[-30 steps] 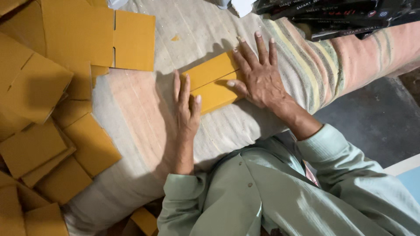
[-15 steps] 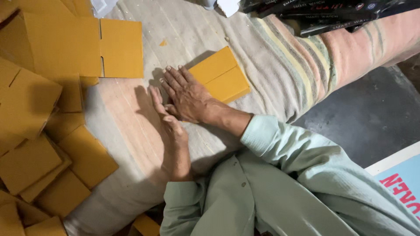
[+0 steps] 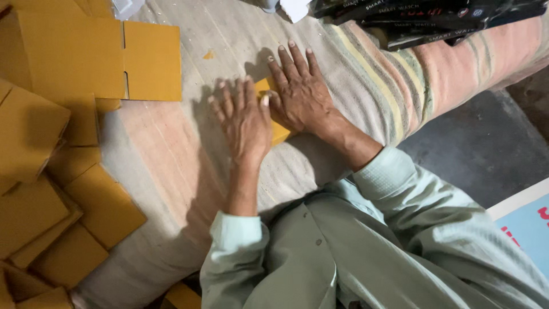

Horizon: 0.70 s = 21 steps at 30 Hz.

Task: The person sits on the floor with a cushioned surface on their lap and folds flat yellow cardboard blanks into boxes, pressing the creases and tucking the flaps to shape each box, then sets the finished box aside and reaches for the next flat blank.

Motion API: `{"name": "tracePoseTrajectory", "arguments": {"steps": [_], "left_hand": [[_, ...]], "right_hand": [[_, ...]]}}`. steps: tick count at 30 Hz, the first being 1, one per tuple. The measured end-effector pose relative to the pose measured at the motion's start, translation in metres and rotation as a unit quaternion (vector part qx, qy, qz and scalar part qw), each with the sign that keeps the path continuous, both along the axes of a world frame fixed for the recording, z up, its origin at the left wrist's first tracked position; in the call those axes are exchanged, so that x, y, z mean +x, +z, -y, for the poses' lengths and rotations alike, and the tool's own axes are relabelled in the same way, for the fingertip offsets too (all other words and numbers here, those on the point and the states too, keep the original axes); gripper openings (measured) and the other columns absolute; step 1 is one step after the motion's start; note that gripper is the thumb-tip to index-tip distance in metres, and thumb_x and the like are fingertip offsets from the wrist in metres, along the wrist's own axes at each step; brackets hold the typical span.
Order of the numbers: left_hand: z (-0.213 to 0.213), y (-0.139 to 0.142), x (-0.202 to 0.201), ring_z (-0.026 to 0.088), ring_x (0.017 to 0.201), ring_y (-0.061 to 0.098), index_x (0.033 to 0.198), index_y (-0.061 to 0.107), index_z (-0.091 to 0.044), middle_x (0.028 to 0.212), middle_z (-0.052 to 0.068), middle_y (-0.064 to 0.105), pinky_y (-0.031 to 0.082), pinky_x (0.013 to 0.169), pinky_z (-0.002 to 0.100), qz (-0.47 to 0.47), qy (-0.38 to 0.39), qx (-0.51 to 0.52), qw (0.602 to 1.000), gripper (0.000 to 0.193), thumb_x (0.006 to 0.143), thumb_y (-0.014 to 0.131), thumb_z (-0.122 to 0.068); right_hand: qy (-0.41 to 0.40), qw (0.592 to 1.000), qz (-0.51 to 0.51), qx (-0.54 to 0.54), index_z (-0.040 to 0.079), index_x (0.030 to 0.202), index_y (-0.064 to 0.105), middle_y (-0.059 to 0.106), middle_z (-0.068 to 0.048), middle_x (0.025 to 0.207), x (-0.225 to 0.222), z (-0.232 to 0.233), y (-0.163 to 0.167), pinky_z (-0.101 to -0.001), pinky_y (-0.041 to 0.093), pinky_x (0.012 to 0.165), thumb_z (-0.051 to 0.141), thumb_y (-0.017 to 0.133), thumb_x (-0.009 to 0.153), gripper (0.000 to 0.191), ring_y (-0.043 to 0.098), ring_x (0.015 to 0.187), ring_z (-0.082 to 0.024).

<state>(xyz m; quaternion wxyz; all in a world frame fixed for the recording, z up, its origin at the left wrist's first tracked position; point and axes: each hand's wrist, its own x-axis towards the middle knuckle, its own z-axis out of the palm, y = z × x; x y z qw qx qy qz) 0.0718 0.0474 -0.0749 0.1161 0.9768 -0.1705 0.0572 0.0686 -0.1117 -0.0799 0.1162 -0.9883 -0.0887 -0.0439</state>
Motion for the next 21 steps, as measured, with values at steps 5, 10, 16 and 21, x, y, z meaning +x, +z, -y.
{"name": "tracePoseTrajectory", "arguments": {"steps": [5, 10, 16, 21], "left_hand": [[0.005, -0.015, 0.002, 0.039, 0.150, 0.035, 0.154, 0.048, -0.010, 0.156, 0.018, 0.047, 0.015, 0.127, 0.061, 0.018, -0.013, -0.057, 0.998, 0.054, 0.111, 0.036, -0.039], [-0.033, -0.018, 0.010, 0.046, 0.142, 0.033, 0.143, 0.054, -0.010, 0.149, 0.025, 0.047, 0.013, 0.113, 0.068, -0.002, 0.070, -0.076, 0.995, 0.050, 0.106, 0.039, -0.039], [-0.041, -0.008, 0.004, 0.045, 0.145, 0.035, 0.134, 0.059, -0.005, 0.147, 0.028, 0.048, 0.017, 0.119, 0.067, -0.019, 0.127, -0.010, 0.992, 0.048, 0.108, 0.038, -0.040], [-0.002, -0.002, 0.012, 0.040, 0.128, 0.052, 0.123, 0.062, -0.005, 0.127, 0.022, 0.061, 0.024, 0.117, 0.067, -0.054, 0.091, -0.026, 0.994, 0.044, 0.107, 0.039, -0.039]], "right_hand": [[-0.017, 0.998, 0.028, 0.048, 0.002, 0.156, 0.038, 0.029, -0.028, 0.163, -0.005, 0.003, 0.002, -0.0593, 0.015, 0.122, 0.040, 0.041, 0.105, 0.064, 0.016, 0.152, -0.048], [0.004, 0.997, 0.052, 0.055, -0.002, 0.153, 0.041, 0.033, -0.032, 0.160, -0.006, 0.004, -0.001, -0.0522, 0.030, 0.123, 0.034, 0.049, 0.107, 0.059, 0.028, 0.149, -0.050], [0.009, 0.995, 0.069, 0.071, -0.004, 0.150, 0.045, 0.039, -0.034, 0.152, -0.005, 0.001, 0.002, -0.0526, 0.040, 0.112, 0.029, 0.051, 0.107, 0.055, 0.048, 0.131, -0.052], [0.000, 0.993, 0.067, 0.093, -0.004, 0.141, 0.052, 0.050, -0.032, 0.140, -0.007, -0.001, 0.010, -0.0524, 0.047, 0.098, 0.028, 0.053, 0.103, 0.049, 0.055, 0.112, -0.049]]}}
